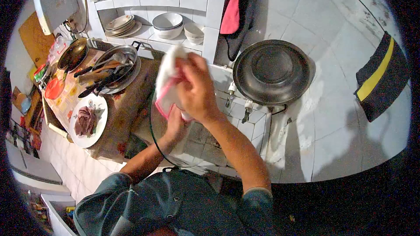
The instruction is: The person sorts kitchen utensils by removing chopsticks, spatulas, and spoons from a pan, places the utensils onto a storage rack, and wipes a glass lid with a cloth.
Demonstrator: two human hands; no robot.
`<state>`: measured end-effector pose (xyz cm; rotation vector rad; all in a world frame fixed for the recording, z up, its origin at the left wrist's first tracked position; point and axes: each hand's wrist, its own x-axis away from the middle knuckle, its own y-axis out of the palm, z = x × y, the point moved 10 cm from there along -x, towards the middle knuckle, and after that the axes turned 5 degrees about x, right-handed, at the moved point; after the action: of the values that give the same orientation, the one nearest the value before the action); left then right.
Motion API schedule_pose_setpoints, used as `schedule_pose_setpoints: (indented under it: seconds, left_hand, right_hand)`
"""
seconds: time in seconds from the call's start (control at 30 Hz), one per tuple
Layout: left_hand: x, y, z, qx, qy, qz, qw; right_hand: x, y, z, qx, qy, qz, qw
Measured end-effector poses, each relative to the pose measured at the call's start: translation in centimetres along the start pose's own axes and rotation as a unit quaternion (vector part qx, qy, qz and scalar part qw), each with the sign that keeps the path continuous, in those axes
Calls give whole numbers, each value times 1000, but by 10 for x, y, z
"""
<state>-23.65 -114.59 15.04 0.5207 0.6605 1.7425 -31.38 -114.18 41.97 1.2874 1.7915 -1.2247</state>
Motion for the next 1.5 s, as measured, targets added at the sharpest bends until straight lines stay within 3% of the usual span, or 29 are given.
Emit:
schedule_pose_setpoints:
  seconds: [0.07, 0.13, 0.2, 0.23, 0.27, 0.33, 0.47, 0.5, 0.57, 0.6, 0.67, 0.7, 0.77, 0.9, 1.0, 1.07, 1.17, 1.27, 1.3, 1.33, 1.37, 1.43, 1.47, 1.5]
  left_hand:
    - [1, 4, 23, -105, 219, -4, 970]
    - [8, 12, 33, -141, 225, -7, 964]
    - [17, 28, 50, -142, 129, 44, 980]
    - [14, 27, 59, -291, 184, 34, 938]
    - [17, 32, 64, -291, 181, 32, 939]
    - [22, 37, 72, -110, 126, 42, 985]
    - [26, 31, 83, -127, 121, 78, 981]
    - [29, 38, 101, -155, 196, 80, 965]
    - [30, 38, 107, -128, 183, 95, 970]
    - [31, 38, 110, -100, 172, 108, 974]
    - [31, 37, 112, -86, 136, 133, 978]
    - [30, 35, 118, -122, 150, 147, 970]
    - [27, 30, 124, -160, 159, 164, 960]
    - [20, 27, 138, -160, 244, 156, 944]
    - [17, 22, 135, -107, 194, 150, 964]
    - [21, 24, 140, -90, 195, 147, 965]
    - [22, 23, 141, -56, 216, 149, 963]
    - [24, 21, 141, -45, 230, 156, 960]
    - [25, 19, 140, -51, 225, 161, 960]
    - [24, 15, 138, -52, 226, 160, 959]
    - [23, 12, 141, -110, 252, 159, 948]
    - [27, 13, 151, -227, 298, 162, 913]
    - [23, 5, 141, -172, 267, 167, 933]
    - [19, -5, 134, -181, 263, 161, 934]
  right_hand:
    - [-1, 32, -17, 42, -68, -125, 989]
    - [-7, 39, -24, 71, -122, -141, 980]
    - [-14, 44, -24, 102, -172, -156, 967]
    - [-20, 46, -7, 132, -141, -170, 966]
    - [-23, 46, 10, 163, -109, -185, 963]
    - [-25, 34, 47, 166, -38, -133, 976]
    - [19, 22, 145, 94, 236, -139, 957]
    - [34, 21, 160, 93, 238, -142, 956]
    - [77, 20, 193, -43, 341, -109, 933]
    - [93, 20, 193, -43, 344, -112, 931]
    - [149, 25, 203, -160, 485, -87, 855]
    - [157, 24, 189, -161, 489, -89, 853]
    - [199, 34, 165, -259, 607, -83, 747]
    - [251, 45, 137, -290, 605, -154, 726]
    - [253, 30, 107, -233, 619, -217, 718]
    - [199, -17, 83, -138, 562, -118, 807]
    - [148, -63, 82, 9, 374, 35, 927]
    - [124, -37, 68, 144, 314, -31, 938]
    - [113, -10, 52, 191, 270, -126, 935]
    - [139, 15, 53, 54, 436, -260, 860]
    - [129, 33, 31, 36, 285, -263, 921]
    - [125, 57, -11, -149, 268, -280, 910]
    - [110, 59, -38, -254, 290, -290, 876]
    - [96, 56, -52, -288, 253, -245, 890]
